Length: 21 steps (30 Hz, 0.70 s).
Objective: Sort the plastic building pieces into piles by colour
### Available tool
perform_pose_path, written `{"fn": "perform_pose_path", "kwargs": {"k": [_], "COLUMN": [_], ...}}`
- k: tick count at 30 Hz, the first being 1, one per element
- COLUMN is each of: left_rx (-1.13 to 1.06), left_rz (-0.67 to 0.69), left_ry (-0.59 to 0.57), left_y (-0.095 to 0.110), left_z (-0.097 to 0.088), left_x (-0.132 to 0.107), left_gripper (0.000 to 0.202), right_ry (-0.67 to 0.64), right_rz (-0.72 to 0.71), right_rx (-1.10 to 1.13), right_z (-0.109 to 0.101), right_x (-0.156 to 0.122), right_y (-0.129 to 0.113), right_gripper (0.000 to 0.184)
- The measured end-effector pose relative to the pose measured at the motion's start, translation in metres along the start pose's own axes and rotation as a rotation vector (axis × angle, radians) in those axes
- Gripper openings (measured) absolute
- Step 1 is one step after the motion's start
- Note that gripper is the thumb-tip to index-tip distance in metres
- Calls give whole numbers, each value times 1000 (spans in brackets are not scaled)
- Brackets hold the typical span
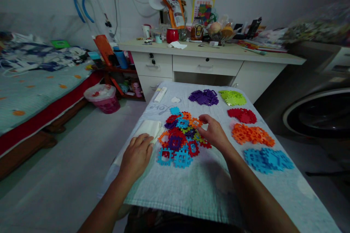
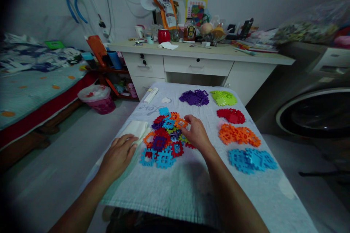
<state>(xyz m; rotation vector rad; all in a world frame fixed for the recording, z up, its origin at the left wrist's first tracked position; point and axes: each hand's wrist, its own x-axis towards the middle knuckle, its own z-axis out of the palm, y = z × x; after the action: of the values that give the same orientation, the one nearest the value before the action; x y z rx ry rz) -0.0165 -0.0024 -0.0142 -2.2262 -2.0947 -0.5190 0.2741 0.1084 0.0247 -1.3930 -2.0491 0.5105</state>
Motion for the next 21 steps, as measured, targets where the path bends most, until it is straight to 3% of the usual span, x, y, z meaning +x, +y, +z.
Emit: {"fn": "perform_pose_path", "kwargs": {"k": [6, 10, 15, 21], "left_rx": [-88, -15, -19, 71], "left_rz": [-17, -130, -236, -296], "left_ry": [29, 36, -88, -176], "left_y": [-13, -22, -29, -19], "left_z": [-5, -4, 3, -4], "left_x": [10, 17, 22, 26], "left_gripper": [33, 35, 49, 58], "right_ry": [-36, -45, -48, -25], "right_rz": [49, 58, 70, 63], "right_rx": [-16, -31, -14, -8], "right_z": [-17, -22, -19, -18], "right_x": [-8, -12, -16, -21], "right_y": [4, 7, 11, 15], "right_gripper": [34, 32, 33, 34]}}
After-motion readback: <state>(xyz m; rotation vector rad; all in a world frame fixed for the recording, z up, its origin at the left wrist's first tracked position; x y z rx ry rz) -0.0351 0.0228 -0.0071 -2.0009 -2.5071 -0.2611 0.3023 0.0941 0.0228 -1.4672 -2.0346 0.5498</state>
